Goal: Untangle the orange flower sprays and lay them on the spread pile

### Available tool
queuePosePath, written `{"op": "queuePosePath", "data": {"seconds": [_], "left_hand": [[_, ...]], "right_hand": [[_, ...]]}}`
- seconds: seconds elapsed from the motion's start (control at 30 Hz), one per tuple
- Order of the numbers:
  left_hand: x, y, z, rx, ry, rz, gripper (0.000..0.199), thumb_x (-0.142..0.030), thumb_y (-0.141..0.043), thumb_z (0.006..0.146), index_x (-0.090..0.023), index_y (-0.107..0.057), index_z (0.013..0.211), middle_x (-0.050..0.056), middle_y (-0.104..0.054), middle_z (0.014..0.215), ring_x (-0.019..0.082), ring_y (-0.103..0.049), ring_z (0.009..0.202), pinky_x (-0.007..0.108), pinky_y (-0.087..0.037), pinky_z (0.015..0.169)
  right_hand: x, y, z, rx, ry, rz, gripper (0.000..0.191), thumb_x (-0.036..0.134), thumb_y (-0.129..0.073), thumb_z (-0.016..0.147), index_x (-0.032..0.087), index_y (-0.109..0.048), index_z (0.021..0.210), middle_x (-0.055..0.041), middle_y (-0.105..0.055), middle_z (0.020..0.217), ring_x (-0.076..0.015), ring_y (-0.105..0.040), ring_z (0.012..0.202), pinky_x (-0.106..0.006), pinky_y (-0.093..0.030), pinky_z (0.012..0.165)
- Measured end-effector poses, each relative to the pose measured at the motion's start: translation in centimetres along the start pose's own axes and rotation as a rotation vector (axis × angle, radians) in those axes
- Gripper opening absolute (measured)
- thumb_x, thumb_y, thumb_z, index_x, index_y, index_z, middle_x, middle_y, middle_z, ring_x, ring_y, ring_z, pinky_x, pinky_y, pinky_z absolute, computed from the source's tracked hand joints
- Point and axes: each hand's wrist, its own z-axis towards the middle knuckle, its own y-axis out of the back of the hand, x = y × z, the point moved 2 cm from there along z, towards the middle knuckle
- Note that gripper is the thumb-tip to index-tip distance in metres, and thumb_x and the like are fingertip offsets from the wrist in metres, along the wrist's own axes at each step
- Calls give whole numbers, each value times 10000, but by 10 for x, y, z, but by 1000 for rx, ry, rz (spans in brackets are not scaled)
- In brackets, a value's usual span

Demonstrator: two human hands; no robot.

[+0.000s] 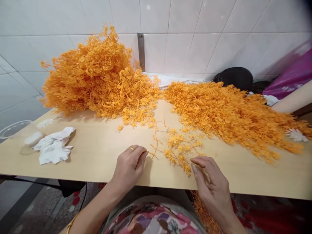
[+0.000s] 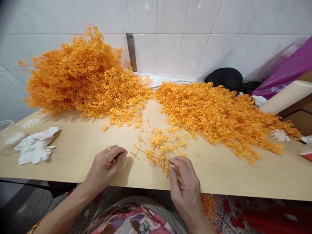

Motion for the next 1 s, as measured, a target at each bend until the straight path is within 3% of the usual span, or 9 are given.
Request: {"op": "queuePosePath", "data": {"seconds": [0.17,0.33,0.43,0.53,0.63,0.73,0.9,1.0], "left_hand": [[-12,-3,2,-30,-140,-73,163,-189,-394,817,-165,-538,745,19,-511,630,126,-461,629,241,-354,574],[-26,-4,29,-59,-327,-99,146,-174,-425,801,-161,-568,774,47,-568,703,152,-461,728,289,-386,687],[-41,-10,45,78,-498,-156,159,-189,-433,799,-174,-591,801,54,-594,753,167,-475,816,318,-376,786],[-50,-16,57,275,-611,-202,156,-251,-476,778,-196,-612,832,59,-605,793,199,-454,943,348,-347,852],[-46,-19,65,370,-555,-270,259,-337,-549,722,-193,-612,928,75,-599,868,223,-409,1032,345,-353,854],[-34,-19,73,365,-404,-380,370,-376,-621,644,-174,-607,955,85,-576,935,211,-450,974,319,-381,813],[-20,-17,96,308,-210,-652,172,-288,-534,726,-148,-633,740,40,-581,747,139,-519,750,246,-390,707],[-16,-16,114,303,-111,-777,193,-291,-529,725,-129,-618,668,18,-553,630,112,-495,628,227,-374,626]], "right_hand": [[-4,5,-9,5,-10,-65,143,203,-438,806,194,-519,923,-77,-496,925,-199,-484,892,-335,-408,750],[-1,-2,-13,109,26,-292,241,296,-526,759,181,-516,971,-91,-502,945,-230,-458,889,-372,-386,743],[1,-7,-10,158,33,-318,126,234,-478,777,183,-532,878,-84,-521,921,-224,-463,862,-362,-376,717],[5,-9,2,202,-7,-195,80,193,-440,774,184,-520,772,-59,-544,815,-200,-482,781,-325,-378,669],[10,-9,23,272,-161,43,116,240,-421,797,182,-513,756,-20,-542,696,-154,-487,651,-264,-375,576],[15,-12,50,347,-323,333,224,359,-434,801,176,-517,704,10,-510,597,-116,-463,550,-230,-358,508],[17,-23,100,401,-465,667,360,493,-499,726,157,-511,596,13,-490,497,-96,-445,474,-230,-359,495],[11,-27,127,307,-513,758,427,564,-459,716,152,-546,646,-12,-532,545,-100,-466,477,-234,-356,494]]}}
